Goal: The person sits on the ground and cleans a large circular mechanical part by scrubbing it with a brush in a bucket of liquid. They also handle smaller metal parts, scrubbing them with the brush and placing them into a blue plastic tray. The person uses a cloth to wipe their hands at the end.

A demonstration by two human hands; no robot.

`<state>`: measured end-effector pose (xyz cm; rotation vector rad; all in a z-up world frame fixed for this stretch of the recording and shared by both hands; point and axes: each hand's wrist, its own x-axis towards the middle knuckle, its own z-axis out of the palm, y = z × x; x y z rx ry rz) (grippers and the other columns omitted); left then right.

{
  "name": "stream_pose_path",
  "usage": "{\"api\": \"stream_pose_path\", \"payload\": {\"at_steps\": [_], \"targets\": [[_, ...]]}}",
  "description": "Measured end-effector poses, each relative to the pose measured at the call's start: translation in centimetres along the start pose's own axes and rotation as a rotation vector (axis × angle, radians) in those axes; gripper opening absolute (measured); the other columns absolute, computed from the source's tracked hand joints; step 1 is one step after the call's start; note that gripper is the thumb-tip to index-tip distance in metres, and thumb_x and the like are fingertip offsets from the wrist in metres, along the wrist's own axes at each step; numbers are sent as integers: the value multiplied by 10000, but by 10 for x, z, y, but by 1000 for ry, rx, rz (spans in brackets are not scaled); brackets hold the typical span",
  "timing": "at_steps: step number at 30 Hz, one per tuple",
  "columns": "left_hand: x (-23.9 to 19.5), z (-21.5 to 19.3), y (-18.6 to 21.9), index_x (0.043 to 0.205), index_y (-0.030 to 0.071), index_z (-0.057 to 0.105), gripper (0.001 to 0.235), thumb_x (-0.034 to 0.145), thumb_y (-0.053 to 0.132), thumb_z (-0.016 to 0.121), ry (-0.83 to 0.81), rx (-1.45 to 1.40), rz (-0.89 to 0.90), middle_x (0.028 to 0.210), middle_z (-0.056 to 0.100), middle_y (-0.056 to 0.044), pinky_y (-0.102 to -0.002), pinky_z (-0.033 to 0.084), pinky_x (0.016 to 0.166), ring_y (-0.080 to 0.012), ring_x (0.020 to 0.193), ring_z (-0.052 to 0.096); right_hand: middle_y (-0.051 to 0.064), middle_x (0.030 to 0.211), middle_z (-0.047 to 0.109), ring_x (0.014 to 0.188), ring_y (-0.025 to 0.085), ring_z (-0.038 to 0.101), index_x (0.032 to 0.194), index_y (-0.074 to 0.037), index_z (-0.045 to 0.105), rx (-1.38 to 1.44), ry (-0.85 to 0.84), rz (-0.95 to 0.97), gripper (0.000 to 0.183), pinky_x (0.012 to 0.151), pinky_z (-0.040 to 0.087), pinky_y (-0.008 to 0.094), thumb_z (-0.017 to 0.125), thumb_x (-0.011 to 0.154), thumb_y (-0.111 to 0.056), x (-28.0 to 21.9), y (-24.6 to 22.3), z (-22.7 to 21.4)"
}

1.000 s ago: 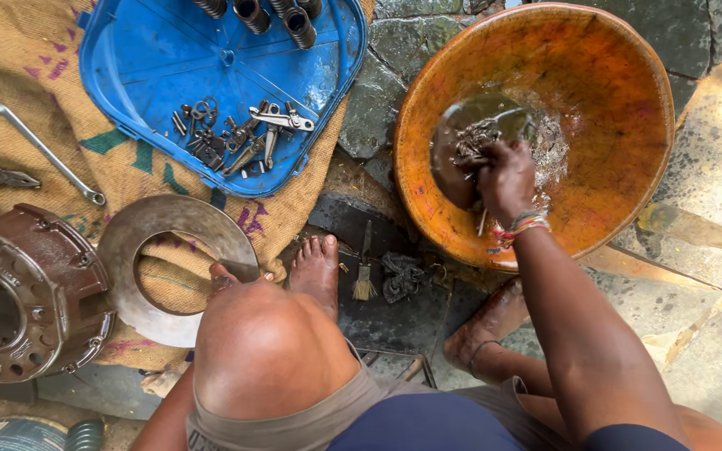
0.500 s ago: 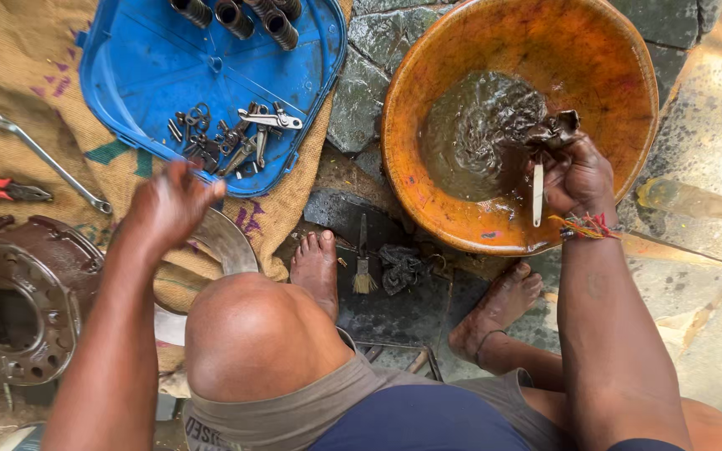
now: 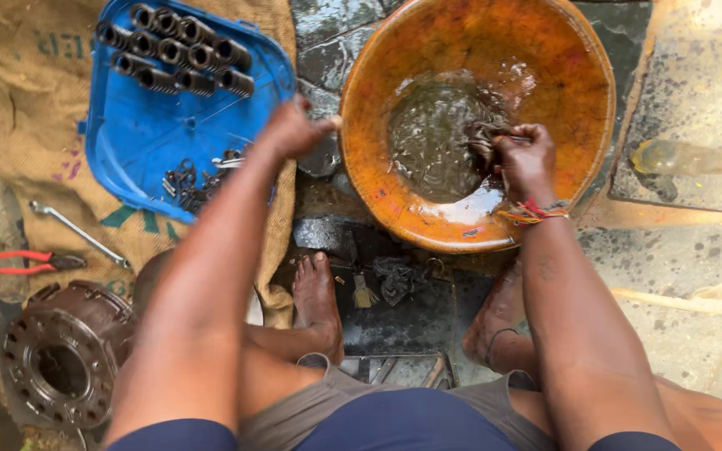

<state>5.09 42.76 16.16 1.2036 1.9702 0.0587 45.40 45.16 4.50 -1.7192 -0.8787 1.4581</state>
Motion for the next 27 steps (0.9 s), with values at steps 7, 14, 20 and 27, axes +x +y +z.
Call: {"api": "stream_pose_path", "payload": {"at_steps": [7, 14, 20, 27], "targets": [[-1, 93, -17, 1246, 23, 622, 491, 848, 261, 780, 181, -256, 67, 1145, 753, -185, -401, 571, 921, -304, 1051, 737, 86, 1088, 732, 932, 138, 697, 1320, -17, 628, -316, -38, -312, 420, 825, 575, 280, 713, 909, -13, -5, 10, 14], [-5, 17, -39, 1211, 43, 659, 451, 817, 198, 811, 323, -181, -52, 1169, 754, -169, -391, 575, 936, -302, 1074, 740, 77, 1076, 714, 845, 139, 661, 1276, -31, 651, -85, -207, -73, 371, 672, 566, 301, 651, 906, 3, -30, -11, 73], [-6, 19, -53, 1306, 7, 576, 576, 827, 209, 825, 393, -154, -96, 1186, 713, -224, -404, 548, 938, -355, 1086, 701, 61, 1151, 720, 949, 126, 697, 1268, -53, 663, 255, -384, -65, 334, 792, 604, 291, 616, 956, 58, -23, -13, 90], [14, 66, -76, 1269, -1, 572, 569, 793, 197, 814, 375, -353, -37, 1167, 730, -206, -388, 562, 925, -332, 1061, 727, 31, 1120, 734, 933, 182, 720, 1267, -177, 651, 603, -588, 291, 325, 696, 577, 366, 578, 951, -190, -29, -62, 66]]}}
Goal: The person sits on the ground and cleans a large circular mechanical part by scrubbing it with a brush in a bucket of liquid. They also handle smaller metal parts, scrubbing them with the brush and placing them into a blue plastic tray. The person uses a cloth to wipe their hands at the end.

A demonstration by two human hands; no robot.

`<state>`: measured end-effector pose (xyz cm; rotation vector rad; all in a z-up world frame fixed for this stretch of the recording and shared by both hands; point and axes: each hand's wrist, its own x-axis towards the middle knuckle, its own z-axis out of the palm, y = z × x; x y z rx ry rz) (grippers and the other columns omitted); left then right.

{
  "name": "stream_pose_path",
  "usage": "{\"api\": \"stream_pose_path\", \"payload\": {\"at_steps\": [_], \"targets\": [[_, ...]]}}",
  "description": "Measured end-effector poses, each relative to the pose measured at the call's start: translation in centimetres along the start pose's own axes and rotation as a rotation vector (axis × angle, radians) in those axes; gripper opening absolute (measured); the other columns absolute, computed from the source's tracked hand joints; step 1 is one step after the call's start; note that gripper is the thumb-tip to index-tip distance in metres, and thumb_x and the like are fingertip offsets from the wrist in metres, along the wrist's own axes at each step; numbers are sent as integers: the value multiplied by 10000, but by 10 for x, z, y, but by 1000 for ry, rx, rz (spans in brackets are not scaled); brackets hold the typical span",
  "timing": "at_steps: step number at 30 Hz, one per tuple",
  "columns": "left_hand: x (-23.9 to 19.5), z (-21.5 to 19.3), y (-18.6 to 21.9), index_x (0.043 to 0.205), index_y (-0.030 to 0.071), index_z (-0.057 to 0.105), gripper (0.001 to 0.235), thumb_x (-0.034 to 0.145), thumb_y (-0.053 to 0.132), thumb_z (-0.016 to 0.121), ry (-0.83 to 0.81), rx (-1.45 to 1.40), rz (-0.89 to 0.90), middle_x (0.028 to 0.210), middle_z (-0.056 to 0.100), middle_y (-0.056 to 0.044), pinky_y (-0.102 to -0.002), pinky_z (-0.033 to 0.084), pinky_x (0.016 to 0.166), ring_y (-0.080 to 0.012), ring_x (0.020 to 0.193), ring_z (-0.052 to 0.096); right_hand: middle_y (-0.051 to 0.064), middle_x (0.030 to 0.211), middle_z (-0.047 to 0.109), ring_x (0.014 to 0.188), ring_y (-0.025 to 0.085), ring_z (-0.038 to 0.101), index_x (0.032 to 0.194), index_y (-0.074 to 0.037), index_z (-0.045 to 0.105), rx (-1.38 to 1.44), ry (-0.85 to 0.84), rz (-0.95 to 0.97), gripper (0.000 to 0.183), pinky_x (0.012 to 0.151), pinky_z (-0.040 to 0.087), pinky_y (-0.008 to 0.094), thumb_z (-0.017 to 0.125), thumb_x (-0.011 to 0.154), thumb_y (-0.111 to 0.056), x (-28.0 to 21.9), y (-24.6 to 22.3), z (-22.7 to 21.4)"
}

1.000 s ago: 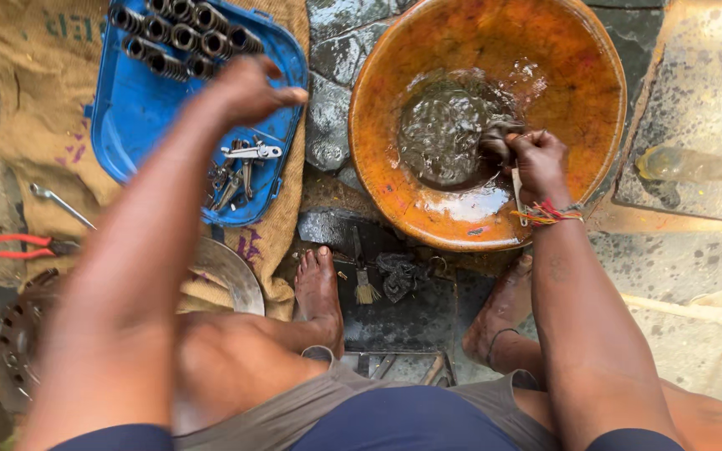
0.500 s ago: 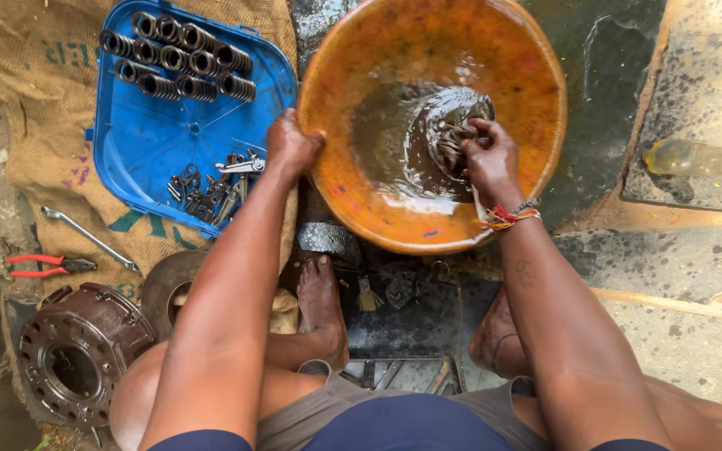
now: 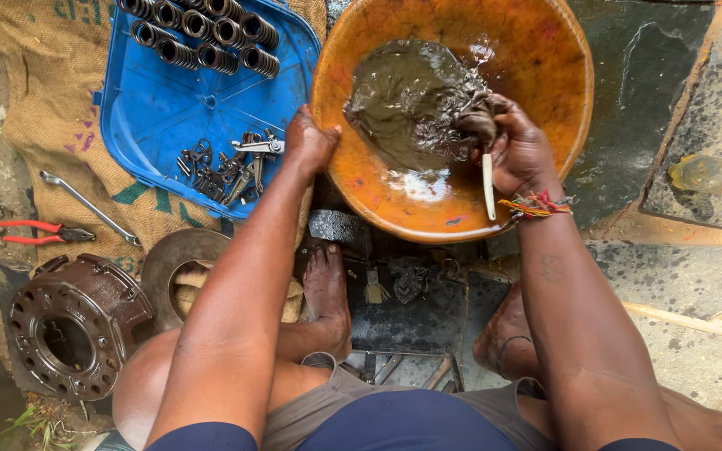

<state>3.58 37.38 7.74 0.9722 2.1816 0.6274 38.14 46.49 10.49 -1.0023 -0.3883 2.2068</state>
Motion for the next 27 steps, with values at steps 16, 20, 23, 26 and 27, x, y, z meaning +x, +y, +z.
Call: {"api": "stream_pose_path", "payload": {"at_steps": [16, 20, 23, 26, 27], "targets": [[-25, -21, 35, 1262, 0, 537, 642, 821, 358, 836, 101, 230, -65, 1171, 672, -245, -458, 522, 911, -394, 1082, 660, 45, 1151, 669, 1048, 186, 654, 1275, -90, 664, 195, -134, 0, 239, 912, 597, 410, 706, 1059, -182, -11, -9, -20], [-33, -32, 65, 1279, 2, 540, 652, 819, 364, 826, 134, 197, 49, 1236, 623, -232, -459, 499, 963, -379, 1152, 624, 224, 1257, 698, 1144, 343, 703, 1263, 41, 599, 241, -79, 60, 318, 926, 614, 349, 602, 977, -98, -12, -12, -18], [-33, -32, 76, 1272, 13, 563, 634, 842, 397, 830, 123, 237, 127, 1255, 627, -223, -455, 500, 1003, -384, 1181, 618, 182, 1214, 697, 1073, 311, 719, 1165, -73, 525, 123, -80, 40, 225, 864, 643, 370, 527, 944, -29, -24, -15, 2], [-19, -39, 84, 1262, -13, 578, 674, 826, 411, 869, 224, 281, 342, 1225, 633, -259, -469, 501, 968, -420, 1145, 616, 96, 997, 704, 802, 174, 660, 1253, -144, 623, -98, -41, -60, 228, 587, 540, 288, 583, 1031, -111, -29, -14, 10], [-17, -42, 87, 1261, -27, 582, 695, 815, 411, 885, 275, 289, 434, 1207, 634, -278, -476, 501, 947, -437, 1124, 616, 79, 921, 674, 728, 168, 614, 1215, -134, 630, -189, 12, -122, 173, 542, 499, 302, 611, 1043, -134, -26, -11, 9]]}}
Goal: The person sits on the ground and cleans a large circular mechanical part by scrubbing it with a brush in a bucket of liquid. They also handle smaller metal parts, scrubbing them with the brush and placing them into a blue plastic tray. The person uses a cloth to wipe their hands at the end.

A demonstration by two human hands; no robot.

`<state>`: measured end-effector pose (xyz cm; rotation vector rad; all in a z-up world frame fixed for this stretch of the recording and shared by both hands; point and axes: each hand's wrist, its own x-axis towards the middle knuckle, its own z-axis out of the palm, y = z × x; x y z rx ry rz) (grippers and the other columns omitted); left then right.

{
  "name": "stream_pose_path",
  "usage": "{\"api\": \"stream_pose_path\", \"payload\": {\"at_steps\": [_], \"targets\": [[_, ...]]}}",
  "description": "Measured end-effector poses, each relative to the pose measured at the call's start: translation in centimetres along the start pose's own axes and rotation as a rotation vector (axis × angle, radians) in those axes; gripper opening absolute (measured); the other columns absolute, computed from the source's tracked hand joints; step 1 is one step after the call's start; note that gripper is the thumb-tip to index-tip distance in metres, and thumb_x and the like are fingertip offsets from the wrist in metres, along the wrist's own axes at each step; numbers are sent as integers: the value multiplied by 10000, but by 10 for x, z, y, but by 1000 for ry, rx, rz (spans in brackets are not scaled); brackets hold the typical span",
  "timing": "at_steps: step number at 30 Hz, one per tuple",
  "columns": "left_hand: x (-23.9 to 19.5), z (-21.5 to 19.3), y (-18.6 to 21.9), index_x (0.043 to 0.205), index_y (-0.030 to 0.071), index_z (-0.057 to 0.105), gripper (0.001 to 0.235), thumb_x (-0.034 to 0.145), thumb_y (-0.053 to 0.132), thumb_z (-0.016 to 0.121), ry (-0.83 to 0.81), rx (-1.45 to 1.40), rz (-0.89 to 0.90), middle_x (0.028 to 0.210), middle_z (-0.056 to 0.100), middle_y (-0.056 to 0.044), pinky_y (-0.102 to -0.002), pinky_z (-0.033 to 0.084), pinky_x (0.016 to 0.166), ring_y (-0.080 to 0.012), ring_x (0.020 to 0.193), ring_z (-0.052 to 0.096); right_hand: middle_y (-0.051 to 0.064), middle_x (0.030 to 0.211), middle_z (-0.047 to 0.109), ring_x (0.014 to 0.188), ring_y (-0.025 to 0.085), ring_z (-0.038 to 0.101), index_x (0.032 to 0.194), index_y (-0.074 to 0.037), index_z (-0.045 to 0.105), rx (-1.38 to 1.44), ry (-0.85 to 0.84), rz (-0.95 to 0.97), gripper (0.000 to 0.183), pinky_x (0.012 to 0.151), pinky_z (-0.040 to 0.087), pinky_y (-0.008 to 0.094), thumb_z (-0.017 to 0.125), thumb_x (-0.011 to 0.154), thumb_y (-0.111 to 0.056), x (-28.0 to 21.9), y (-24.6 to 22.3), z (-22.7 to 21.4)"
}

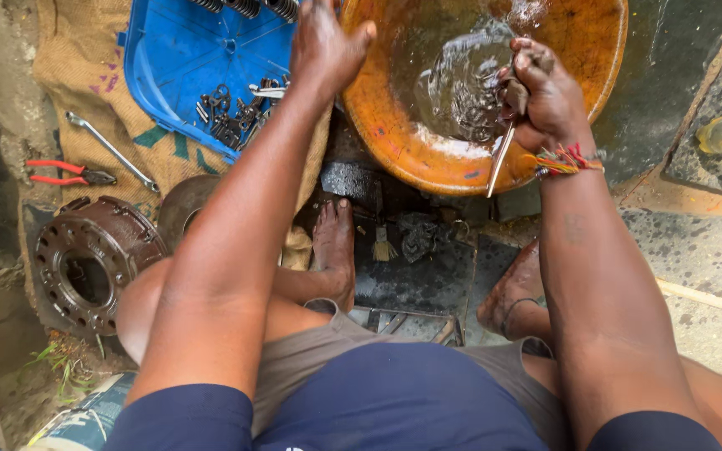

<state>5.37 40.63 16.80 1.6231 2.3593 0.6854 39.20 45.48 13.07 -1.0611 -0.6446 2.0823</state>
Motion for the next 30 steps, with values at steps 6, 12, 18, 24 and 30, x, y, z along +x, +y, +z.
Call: {"api": "stream_pose_path", "payload": {"at_steps": [6, 12, 18, 24, 30], "targets": [[24, -129, -8, 1252, 36, 675, 528, 945, 436, 831, -266, 31, 94, 1207, 701, -233, -478, 530, 915, -364, 1094, 678, -34, 779, 587, 636, 80, 475, 1061, -87, 667, -543, 246, -506, 62, 540, 373, 277, 666, 1068, -149, 29, 29, -8], [-76, -313, -62, 1249, -24, 656, 548, 962, 408, 836, -142, 92, 33, 1174, 695, -199, -427, 527, 833, -283, 1013, 656, -18, 773, 607, 668, 94, 508, 916, -55, 650, -751, 338, -635, 204, 564, 377, 303, 585, 1067, -175, 43, 9, 18], [-300, -381, -158, 1347, 46, 615, 579, 944, 431, 769, -8, -346, -578, 1043, 704, -53, -293, 515, 704, -139, 785, 624, -12, 794, 597, 679, 99, 523, 888, -63, 620, -469, 140, -760, 298, 591, 412, 314, 554, 1112, -249, 16, -50, 69], [-449, -276, -254, 1277, 71, 629, 488, 878, 307, 783, 94, -514, -917, 1048, 711, -35, -320, 554, 718, -138, 855, 661, -26, 911, 605, 727, 83, 525, 1125, -93, 633, -514, -22, -450, 157, 617, 445, 280, 718, 1040, -194, 16, -35, 50], [-446, -119, -287, 1307, 61, 597, 599, 825, 336, 821, -66, -351, -904, 1137, 734, -120, -380, 564, 831, -207, 959, 696, 85, 1054, 664, 895, 245, 708, 1432, -94, 575, -57, -199, 63, 377, 777, 613, 425, 528, 1058, -105, -25, -36, 26]]}}
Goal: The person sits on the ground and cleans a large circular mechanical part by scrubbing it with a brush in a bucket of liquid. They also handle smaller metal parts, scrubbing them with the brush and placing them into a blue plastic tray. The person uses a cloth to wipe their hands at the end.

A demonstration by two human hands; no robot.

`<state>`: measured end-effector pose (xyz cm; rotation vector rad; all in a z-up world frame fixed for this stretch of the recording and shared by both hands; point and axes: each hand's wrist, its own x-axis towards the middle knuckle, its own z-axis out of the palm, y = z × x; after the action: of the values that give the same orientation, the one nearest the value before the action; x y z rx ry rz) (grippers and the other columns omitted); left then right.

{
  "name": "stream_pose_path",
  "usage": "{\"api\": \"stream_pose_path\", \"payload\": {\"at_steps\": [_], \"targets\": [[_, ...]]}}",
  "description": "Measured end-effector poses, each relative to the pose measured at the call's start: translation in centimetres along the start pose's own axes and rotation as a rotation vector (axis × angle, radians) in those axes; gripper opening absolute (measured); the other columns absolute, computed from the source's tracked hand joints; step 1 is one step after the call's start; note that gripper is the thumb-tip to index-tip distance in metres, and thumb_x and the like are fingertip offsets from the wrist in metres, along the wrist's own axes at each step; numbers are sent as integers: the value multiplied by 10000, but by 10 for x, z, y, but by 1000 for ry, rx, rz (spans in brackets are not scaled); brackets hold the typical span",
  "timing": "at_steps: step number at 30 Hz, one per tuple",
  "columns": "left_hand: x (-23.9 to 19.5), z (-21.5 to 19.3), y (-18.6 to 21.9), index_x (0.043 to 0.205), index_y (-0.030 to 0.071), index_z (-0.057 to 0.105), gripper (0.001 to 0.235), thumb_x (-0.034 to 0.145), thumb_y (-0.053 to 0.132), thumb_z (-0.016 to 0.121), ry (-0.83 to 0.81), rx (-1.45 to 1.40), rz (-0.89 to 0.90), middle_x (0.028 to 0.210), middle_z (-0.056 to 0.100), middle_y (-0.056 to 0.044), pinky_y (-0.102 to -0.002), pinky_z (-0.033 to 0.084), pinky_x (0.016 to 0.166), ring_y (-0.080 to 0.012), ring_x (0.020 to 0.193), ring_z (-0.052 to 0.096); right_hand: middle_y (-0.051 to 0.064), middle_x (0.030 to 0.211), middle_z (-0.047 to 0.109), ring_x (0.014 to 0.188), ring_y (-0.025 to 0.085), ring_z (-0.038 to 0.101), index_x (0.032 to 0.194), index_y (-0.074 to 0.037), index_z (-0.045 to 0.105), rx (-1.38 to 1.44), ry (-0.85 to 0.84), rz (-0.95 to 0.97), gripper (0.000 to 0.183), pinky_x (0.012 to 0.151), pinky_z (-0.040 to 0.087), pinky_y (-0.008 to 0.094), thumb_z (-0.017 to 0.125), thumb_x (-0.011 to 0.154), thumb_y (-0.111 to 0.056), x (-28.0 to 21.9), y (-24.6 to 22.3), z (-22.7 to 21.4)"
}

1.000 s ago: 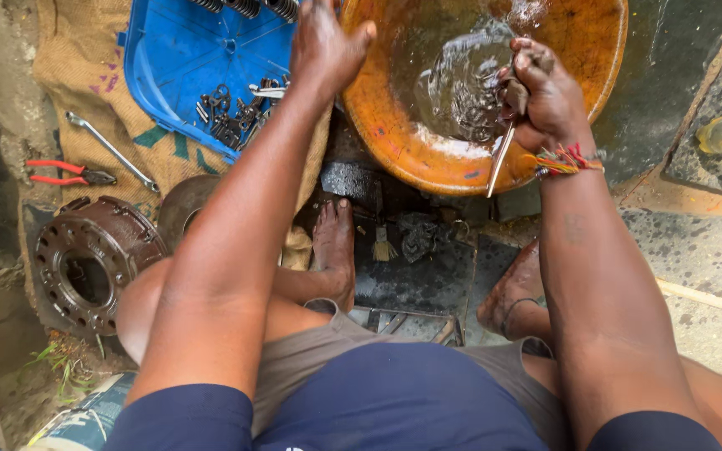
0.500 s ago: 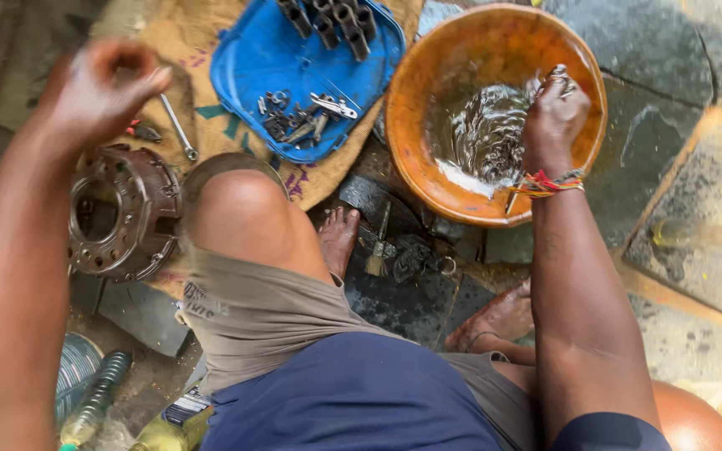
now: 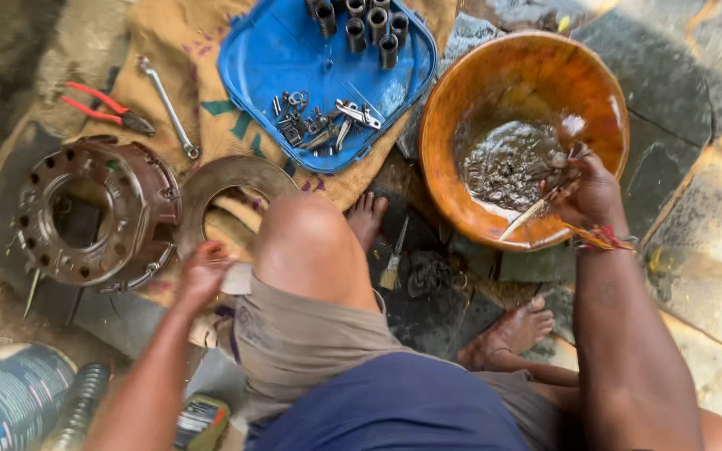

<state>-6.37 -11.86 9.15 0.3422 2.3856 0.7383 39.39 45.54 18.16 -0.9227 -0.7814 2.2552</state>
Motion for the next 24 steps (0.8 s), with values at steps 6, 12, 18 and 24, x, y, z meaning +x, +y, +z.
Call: {"api": "stream_pose_path", "payload": {"at_steps": [6, 12, 18, 24], "targets": [[8, 89, 17, 1364, 32, 548, 737, 834, 473, 808, 4, 237, 340, 1178, 705, -225, -481, 550, 899, -391, 1055, 691, 46, 1254, 702, 1065, 267, 706, 1428, -134, 555, -249, 215, 3, 515, 884, 605, 444, 536, 946, 44, -6, -4, -4], [-6, 96, 70, 1387, 13, 510, 907, 798, 667, 728, -190, 388, 124, 1221, 684, -252, -498, 532, 934, -416, 1101, 669, 110, 1164, 674, 1014, 270, 657, 1411, -49, 559, -669, 317, 30, 343, 825, 545, 415, 653, 1082, -24, -33, 16, -80], [1, 67, 113, 1295, 26, 607, 864, 755, 684, 754, -315, 271, 6, 1220, 690, -230, -474, 526, 968, -380, 1135, 665, 141, 1052, 694, 899, 252, 664, 1306, -42, 570, -674, 336, 42, 249, 722, 501, 366, 682, 1084, -33, -45, 38, -91], [11, 95, 87, 1223, 72, 708, 770, 756, 684, 700, -328, 320, 11, 1129, 767, -195, -460, 590, 938, -342, 1050, 743, 173, 941, 714, 783, 235, 670, 1201, -35, 582, -622, 320, -106, 173, 619, 458, 317, 710, 1085, -41, -22, 21, -63]]}}
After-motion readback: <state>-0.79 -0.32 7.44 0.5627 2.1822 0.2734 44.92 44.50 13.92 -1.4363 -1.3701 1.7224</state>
